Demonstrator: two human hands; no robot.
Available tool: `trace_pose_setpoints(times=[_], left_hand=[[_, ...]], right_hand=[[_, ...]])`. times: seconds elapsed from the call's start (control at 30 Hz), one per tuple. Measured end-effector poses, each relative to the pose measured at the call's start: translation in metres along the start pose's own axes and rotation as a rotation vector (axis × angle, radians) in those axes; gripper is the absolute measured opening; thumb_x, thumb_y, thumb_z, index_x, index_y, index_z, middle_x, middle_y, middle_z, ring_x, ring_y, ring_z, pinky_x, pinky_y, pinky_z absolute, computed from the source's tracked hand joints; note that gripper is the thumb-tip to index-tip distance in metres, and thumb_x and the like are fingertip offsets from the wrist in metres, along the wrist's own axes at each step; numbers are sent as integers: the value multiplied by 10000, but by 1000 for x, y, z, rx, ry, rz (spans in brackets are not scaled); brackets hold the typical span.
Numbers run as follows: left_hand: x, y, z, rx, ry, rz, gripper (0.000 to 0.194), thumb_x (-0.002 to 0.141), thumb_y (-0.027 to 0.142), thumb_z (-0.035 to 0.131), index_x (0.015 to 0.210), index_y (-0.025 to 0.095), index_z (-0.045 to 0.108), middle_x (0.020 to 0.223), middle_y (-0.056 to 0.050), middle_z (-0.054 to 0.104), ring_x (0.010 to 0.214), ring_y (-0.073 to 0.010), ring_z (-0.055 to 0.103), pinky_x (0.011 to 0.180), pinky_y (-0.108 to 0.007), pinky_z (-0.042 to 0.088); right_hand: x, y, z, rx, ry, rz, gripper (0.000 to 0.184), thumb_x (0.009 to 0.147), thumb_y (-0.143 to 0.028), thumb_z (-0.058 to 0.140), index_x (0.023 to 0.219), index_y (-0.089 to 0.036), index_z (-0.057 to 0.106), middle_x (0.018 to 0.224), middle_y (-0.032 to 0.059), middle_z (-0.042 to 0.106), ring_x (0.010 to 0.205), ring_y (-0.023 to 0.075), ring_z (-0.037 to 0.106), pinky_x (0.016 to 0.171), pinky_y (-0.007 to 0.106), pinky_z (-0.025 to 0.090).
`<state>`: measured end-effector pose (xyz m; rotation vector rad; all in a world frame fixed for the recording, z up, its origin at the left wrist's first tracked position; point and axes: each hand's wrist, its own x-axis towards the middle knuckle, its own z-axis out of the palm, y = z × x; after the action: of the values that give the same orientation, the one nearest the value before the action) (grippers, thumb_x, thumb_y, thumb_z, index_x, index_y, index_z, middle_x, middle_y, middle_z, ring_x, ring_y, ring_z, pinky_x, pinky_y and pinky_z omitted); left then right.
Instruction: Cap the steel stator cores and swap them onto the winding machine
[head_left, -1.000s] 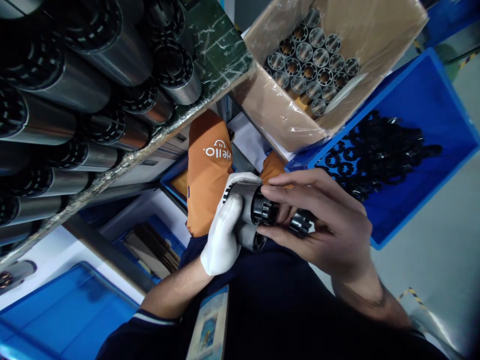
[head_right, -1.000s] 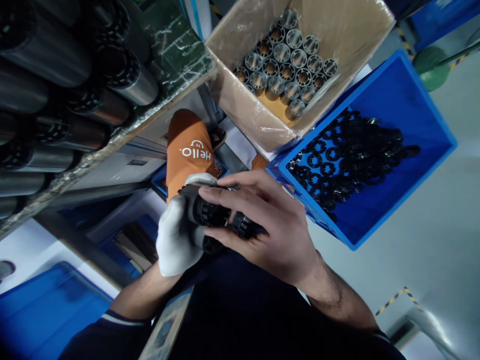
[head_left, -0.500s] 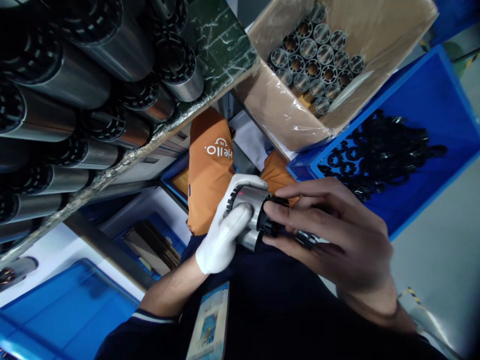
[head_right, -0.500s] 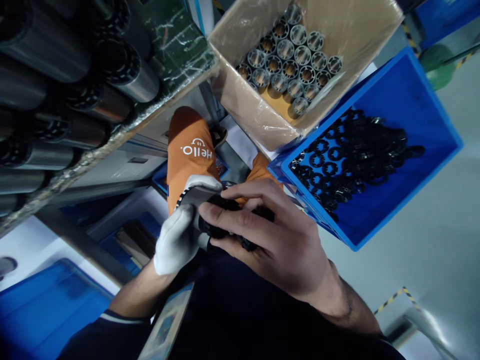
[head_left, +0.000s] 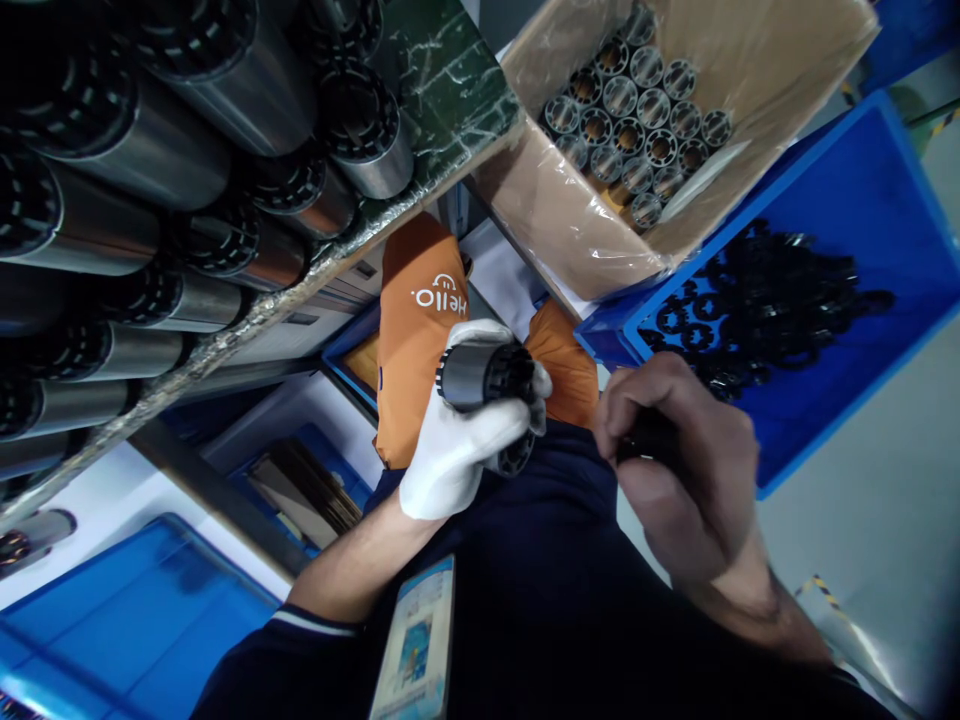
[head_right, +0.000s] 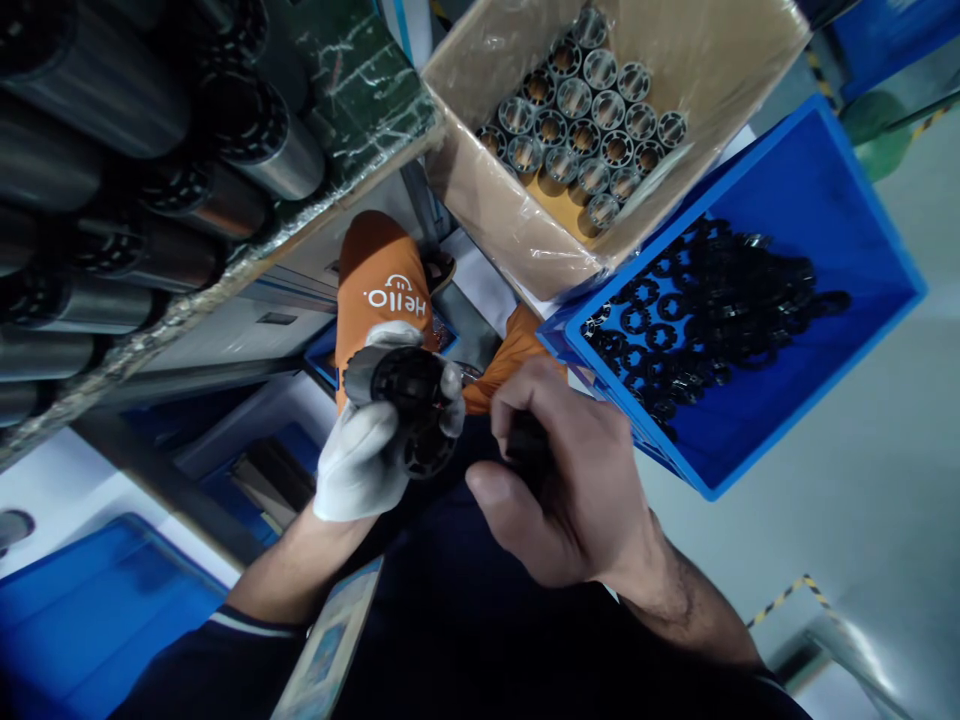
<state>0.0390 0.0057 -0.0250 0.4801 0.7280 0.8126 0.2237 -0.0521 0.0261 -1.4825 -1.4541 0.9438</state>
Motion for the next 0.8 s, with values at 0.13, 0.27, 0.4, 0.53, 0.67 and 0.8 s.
trace_pose_setpoints(times=[0.13,0.27,0.4,0.53,0.67,0.8], left_hand=[[2,7,6,-7,88,9,526,924,496,911,1310,277,628,1052,-42,810,781,-223,778,681,-353,614],[3,10,7,75,185,48,577,1018,737,781,1308,245,694,1248,-119,837,1075,-328,847,847,-434,702],[4,12,13,128,338,87,760,1103,895,443,1350,235,727,1292,-141,834,1291,-395,806,980,-519,715],[7,13,16,100,371,66,590,1108,804,548,1265,279,769,1249,-94,843,1288,-383,790,1018,-529,707],[10,13,14,44,348,53,533,1113,780,563,1188,304,791,1157,-75,841,1121,-356,810,922,-509,712],[12,11,12,57,372,14,544,1108,783,572,1195,298,802,1154,-76,844,1058,-340,804,944,-522,719]], right_hand=[[-1,-1,7,31,-121,-46,421,910,-220,738,1290,-294,574,1011,30,647,828,239,679,684,389,609],[-2,3,18,-28,-1,-59,453,941,-196,889,1338,-297,697,1351,114,663,1187,307,721,780,387,700],[-1,9,29,-18,130,-124,533,888,-277,1058,1357,-298,804,1258,78,772,1048,251,779,663,317,697],[1,14,33,31,129,-145,458,854,-261,1084,1257,-253,865,1293,94,796,979,221,804,604,275,691],[2,16,31,91,89,-144,368,928,-146,917,1275,-262,878,1352,95,751,730,121,706,555,281,646],[4,16,27,82,47,-166,322,900,-104,857,1185,-250,893,1343,98,733,666,97,609,565,326,597]])
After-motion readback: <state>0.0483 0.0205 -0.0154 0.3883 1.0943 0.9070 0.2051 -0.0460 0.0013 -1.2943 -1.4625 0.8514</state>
